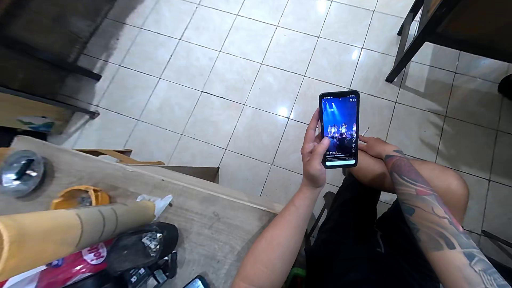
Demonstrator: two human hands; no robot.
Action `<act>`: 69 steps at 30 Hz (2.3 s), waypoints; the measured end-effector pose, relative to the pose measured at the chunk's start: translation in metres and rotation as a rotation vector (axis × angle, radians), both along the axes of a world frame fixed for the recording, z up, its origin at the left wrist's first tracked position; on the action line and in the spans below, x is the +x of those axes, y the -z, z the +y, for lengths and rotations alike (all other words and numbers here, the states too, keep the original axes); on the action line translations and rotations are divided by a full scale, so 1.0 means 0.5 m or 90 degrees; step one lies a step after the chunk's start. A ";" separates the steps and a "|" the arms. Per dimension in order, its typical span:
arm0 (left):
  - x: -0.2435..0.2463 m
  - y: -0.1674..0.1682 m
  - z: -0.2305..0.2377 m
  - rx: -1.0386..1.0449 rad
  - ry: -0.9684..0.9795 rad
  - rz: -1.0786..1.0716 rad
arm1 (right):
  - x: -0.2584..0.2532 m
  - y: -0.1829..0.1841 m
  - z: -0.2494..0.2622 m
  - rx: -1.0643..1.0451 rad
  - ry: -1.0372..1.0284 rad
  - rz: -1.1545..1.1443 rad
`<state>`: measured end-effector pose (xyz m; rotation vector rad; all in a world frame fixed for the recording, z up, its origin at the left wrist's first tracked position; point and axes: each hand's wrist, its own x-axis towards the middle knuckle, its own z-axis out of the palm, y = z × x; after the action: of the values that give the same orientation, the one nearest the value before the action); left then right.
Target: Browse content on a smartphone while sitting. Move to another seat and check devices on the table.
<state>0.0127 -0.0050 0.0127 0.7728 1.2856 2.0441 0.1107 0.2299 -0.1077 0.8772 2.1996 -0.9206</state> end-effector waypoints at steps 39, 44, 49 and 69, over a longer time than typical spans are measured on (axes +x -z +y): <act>0.002 -0.005 0.003 -0.009 -0.005 -0.011 | -0.001 -0.007 -0.001 -0.004 -0.004 -0.004; 0.007 -0.010 0.006 -0.036 -0.026 -0.005 | -0.001 -0.012 -0.003 -0.008 0.005 -0.004; 0.006 -0.008 0.004 -0.042 -0.035 0.013 | -0.001 -0.012 -0.005 0.001 0.009 -0.003; 0.002 0.001 0.001 -0.009 -0.007 0.008 | -0.001 -0.005 -0.003 0.001 0.009 -0.002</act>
<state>0.0138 -0.0045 0.0123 0.7756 1.3119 2.0394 0.1100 0.2285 -0.1051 0.8954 2.1938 -0.9243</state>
